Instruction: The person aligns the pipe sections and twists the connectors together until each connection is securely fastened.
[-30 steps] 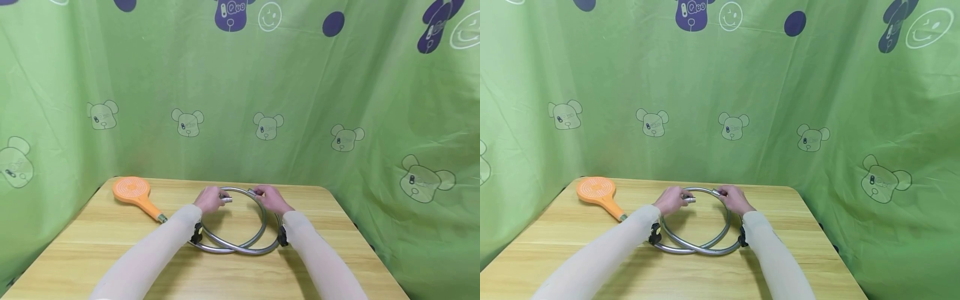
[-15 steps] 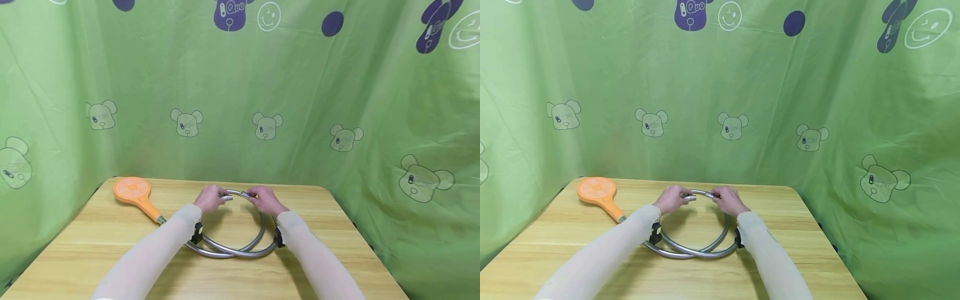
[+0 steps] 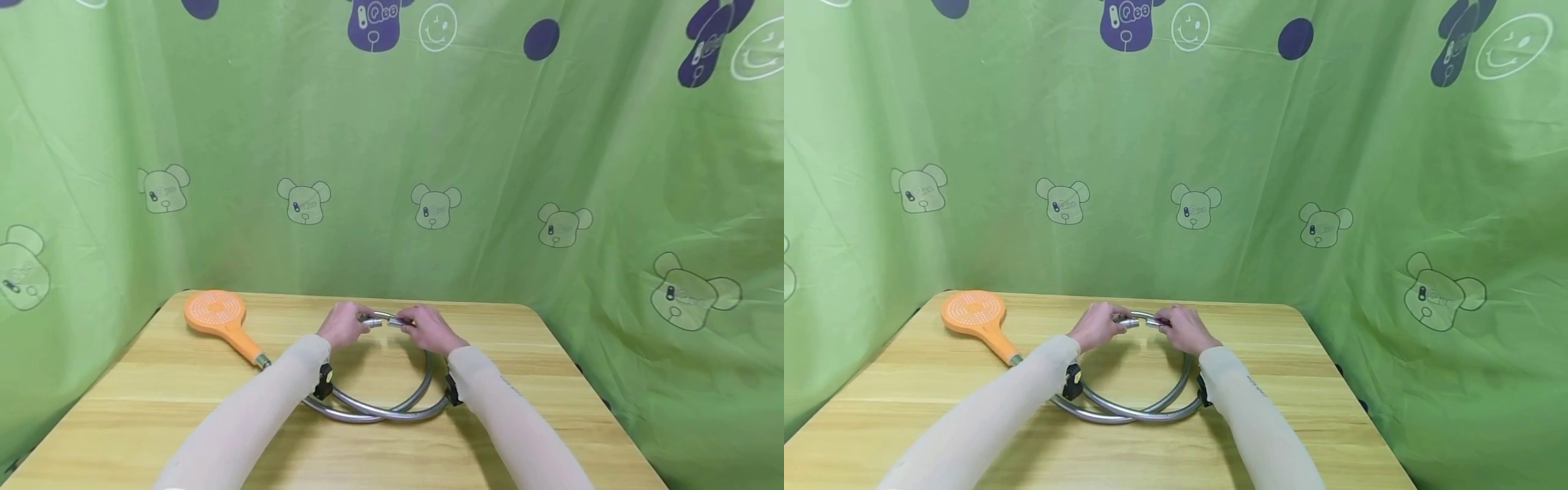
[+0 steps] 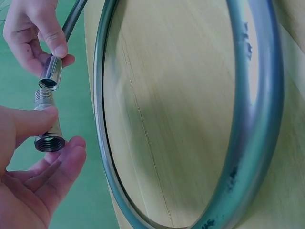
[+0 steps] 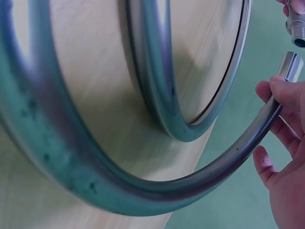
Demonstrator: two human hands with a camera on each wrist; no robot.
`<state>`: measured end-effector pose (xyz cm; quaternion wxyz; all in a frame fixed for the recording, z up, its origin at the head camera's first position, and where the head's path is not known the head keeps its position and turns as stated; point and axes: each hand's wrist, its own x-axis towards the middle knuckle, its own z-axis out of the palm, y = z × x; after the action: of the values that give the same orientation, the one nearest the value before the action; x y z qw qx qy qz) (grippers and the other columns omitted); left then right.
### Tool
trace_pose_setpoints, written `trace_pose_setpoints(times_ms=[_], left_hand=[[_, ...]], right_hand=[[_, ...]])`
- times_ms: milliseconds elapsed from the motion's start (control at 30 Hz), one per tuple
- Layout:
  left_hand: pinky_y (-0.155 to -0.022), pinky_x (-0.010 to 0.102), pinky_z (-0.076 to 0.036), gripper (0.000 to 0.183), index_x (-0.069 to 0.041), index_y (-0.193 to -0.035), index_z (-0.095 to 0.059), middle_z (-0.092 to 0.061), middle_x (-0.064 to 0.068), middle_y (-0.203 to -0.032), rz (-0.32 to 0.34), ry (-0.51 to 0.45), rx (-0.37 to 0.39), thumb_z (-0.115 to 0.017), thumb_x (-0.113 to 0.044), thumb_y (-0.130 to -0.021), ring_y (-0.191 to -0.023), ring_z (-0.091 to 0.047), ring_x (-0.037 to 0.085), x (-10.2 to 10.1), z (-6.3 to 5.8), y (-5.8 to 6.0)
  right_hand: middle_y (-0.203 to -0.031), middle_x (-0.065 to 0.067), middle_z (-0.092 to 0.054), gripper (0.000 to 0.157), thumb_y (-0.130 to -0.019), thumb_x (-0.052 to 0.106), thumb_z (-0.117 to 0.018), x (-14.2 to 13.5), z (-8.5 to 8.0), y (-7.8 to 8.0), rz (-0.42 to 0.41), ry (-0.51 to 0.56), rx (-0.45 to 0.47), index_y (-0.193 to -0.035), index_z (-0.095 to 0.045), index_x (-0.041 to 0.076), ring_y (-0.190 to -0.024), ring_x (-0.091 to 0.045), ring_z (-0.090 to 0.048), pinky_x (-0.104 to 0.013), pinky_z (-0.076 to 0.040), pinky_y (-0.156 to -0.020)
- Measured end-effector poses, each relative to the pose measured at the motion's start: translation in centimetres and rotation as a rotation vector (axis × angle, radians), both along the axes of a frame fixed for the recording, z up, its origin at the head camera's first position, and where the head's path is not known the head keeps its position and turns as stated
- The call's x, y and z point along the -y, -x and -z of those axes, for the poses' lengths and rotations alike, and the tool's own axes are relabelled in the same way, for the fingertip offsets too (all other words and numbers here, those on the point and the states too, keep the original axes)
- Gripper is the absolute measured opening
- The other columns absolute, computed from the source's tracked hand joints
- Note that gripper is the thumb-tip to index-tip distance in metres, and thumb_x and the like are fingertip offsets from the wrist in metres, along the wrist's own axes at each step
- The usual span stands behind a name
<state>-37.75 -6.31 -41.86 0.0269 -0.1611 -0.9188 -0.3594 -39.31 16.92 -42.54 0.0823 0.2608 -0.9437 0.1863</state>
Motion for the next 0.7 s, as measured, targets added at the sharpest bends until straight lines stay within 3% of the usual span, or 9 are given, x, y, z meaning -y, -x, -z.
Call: trace_pose_setpoints(times_ms=[700], left_hand=[[-0.06,0.027,-0.053,0.035,-0.013,-0.118,-0.074,-0.073,0.01,-0.109,0.02,0.005,0.013,-0.076,-0.003,-0.084,-0.073,-0.061,0.015,-0.77,0.06,0.02]], right_hand=[[-0.091,0.001,-0.071,0.023,-0.087,0.007,-0.074,1.06,-0.32,-0.29,-0.102,-0.093,-0.118,-0.11,-0.076,0.014,-0.08,-0.014,-0.056,-0.032,-0.05,-0.072]])
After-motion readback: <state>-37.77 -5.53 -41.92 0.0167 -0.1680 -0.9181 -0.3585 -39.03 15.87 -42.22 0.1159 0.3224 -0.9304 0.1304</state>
